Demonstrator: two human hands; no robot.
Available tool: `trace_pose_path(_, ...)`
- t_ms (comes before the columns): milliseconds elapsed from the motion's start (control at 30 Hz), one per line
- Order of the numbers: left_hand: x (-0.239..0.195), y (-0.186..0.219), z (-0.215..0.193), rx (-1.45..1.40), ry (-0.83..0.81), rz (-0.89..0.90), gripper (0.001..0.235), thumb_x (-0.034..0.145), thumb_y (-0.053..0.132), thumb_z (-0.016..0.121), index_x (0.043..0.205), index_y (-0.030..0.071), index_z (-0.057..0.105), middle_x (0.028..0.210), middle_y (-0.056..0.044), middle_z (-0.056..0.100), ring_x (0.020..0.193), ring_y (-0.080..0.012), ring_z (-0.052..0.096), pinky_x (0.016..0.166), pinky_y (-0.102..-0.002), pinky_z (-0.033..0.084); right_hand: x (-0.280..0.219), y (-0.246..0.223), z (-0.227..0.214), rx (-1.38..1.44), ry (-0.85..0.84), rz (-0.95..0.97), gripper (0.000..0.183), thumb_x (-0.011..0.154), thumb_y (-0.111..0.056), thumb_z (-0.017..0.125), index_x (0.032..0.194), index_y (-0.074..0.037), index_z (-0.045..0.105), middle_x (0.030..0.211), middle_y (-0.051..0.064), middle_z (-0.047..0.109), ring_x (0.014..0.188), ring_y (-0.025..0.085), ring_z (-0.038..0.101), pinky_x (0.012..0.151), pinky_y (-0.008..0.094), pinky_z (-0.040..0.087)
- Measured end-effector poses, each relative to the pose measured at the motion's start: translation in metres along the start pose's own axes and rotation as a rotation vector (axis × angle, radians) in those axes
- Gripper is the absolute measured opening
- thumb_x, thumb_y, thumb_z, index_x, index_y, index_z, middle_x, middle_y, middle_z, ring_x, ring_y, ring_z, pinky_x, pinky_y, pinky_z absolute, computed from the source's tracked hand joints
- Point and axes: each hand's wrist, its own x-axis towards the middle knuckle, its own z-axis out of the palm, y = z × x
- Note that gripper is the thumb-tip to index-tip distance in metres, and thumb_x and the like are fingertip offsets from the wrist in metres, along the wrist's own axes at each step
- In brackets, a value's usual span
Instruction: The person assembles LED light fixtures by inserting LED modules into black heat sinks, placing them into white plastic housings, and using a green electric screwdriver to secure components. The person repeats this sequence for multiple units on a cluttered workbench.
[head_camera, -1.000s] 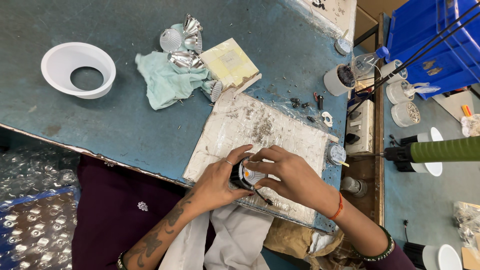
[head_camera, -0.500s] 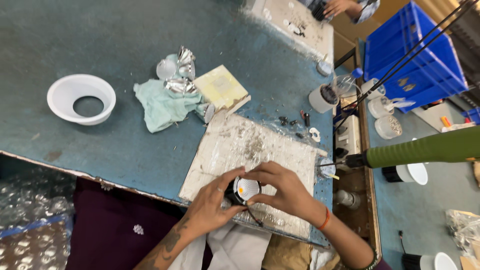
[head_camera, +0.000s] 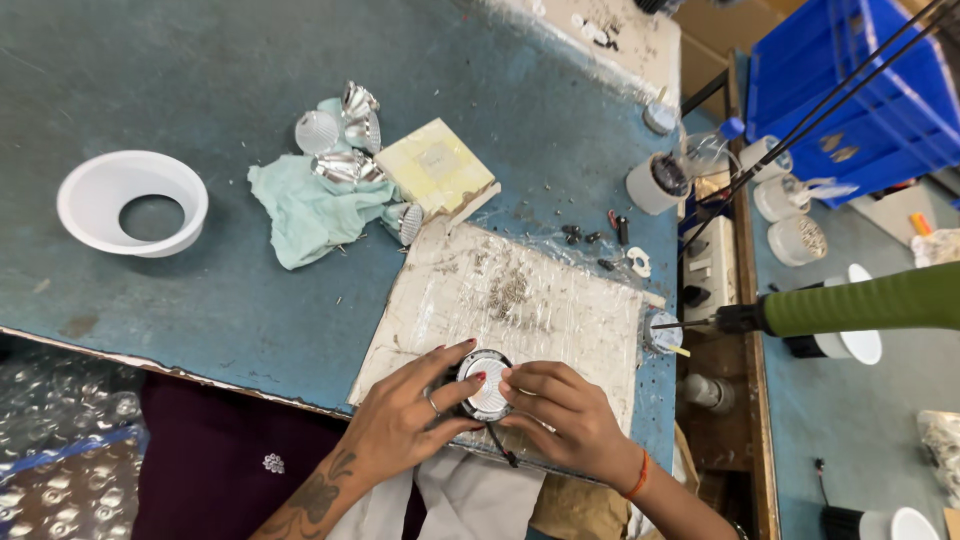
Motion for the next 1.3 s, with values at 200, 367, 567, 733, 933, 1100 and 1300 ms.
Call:
trace_pose_path(200, 0.003, 0.005, 0.001, -0.058, -0.024, -0.072, 0.046, 0.074, 0.021, 0.086, 0.117, 0.009, 0.073, 0.147, -0.015, 0.057, 0.116, -0.034, 0.068, 0.092, -0.04, 0.058, -0.011, 0.001, 0.012, -0.112, 0.06, -0.006, 0.044, 0.074, -0.016, 0.087, 0.114, 0.0, 0.074, 0.113, 0.008, 0.073, 0.108, 0.028, 0.071, 0.087, 0.034, 0.062)
trace_pose_path(367, 0.011, 0.002, -0.001, -0.084, -0.013, -0.046, 0.045, 0.068, 0.016, 0.087, 0.109, 0.008, 0.072, 0.146, -0.017, 0.057, 0.116, -0.0336, 0.069, 0.092, -0.039, 0.059, -0.018, 0.007, 0.017, -0.107, 0.063, -0.008, 0.048, 0.073, -0.015, 0.088, 0.115, 0.002, 0.073, 0.116, 0.01, 0.072, 0.108, 0.031, 0.071, 0.088, 0.035, 0.062)
trace_pose_path(567, 0.014, -0.003, 0.002, -0.129, -0.004, -0.054, 0.045, 0.065, 0.016, 0.088, 0.107, 0.011, 0.071, 0.142, -0.016, 0.059, 0.12, -0.0361, 0.068, 0.093, -0.04, 0.059, -0.023, 0.007, 0.025, -0.076, 0.123, 0.032, 0.05, 0.071, -0.013, 0.087, 0.116, 0.003, 0.072, 0.117, 0.012, 0.072, 0.106, 0.032, 0.072, 0.089, 0.037, 0.063)
trace_pose_path(733, 0.009, -0.001, 0.003, -0.075, -0.076, -0.067, 0.052, 0.072, 0.02, 0.087, 0.119, 0.011, 0.067, 0.142, -0.016, 0.058, 0.115, -0.036, 0.068, 0.09, -0.041, 0.059, -0.027, 0.002, 0.037, -0.051, 0.235, 0.056, 0.047, 0.071, -0.007, 0.085, 0.115, 0.003, 0.072, 0.115, 0.013, 0.072, 0.106, 0.032, 0.071, 0.091, 0.037, 0.063)
trace_pose_path(933, 0.005, 0.004, -0.001, -0.057, -0.076, -0.071, 0.057, 0.074, 0.022, 0.087, 0.125, 0.011, 0.064, 0.145, -0.014, 0.056, 0.117, -0.0359, 0.067, 0.092, -0.041, 0.058, -0.034, -0.008, 0.059, -0.093, 0.345, 0.147, 0.045, 0.072, -0.005, 0.083, 0.115, 0.001, 0.071, 0.116, 0.015, 0.071, 0.11, 0.034, 0.07, 0.092, 0.038, 0.06)
trace_pose_path(1100, 0.006, 0.009, -0.008, -0.089, -0.067, -0.141, 0.075, 0.074, 0.026, 0.087, 0.139, 0.013, 0.052, 0.146, -0.014, 0.057, 0.124, -0.038, 0.063, 0.098, -0.043, 0.055, -0.03, -0.023, 0.065, 0.0, 0.423, 0.233, 0.055, 0.074, -0.016, 0.086, 0.123, 0.003, 0.067, 0.127, 0.02, 0.064, 0.116, 0.035, 0.066, 0.097, 0.041, 0.055)
trace_pose_path(1300, 0.013, 0.01, -0.003, -0.095, -0.12, -0.279, 0.098, 0.07, 0.034, 0.09, 0.149, 0.01, 0.038, 0.132, -0.016, 0.063, 0.115, -0.0383, 0.064, 0.093, -0.044, 0.053, -0.001, -0.025, 0.013, 0.006, 0.457, 0.275, 0.058, 0.106, -0.042, 0.054, 0.139, 0.005, 0.055, 0.14, 0.025, 0.058, 0.135, 0.038, 0.056, 0.115, 0.047, 0.045)
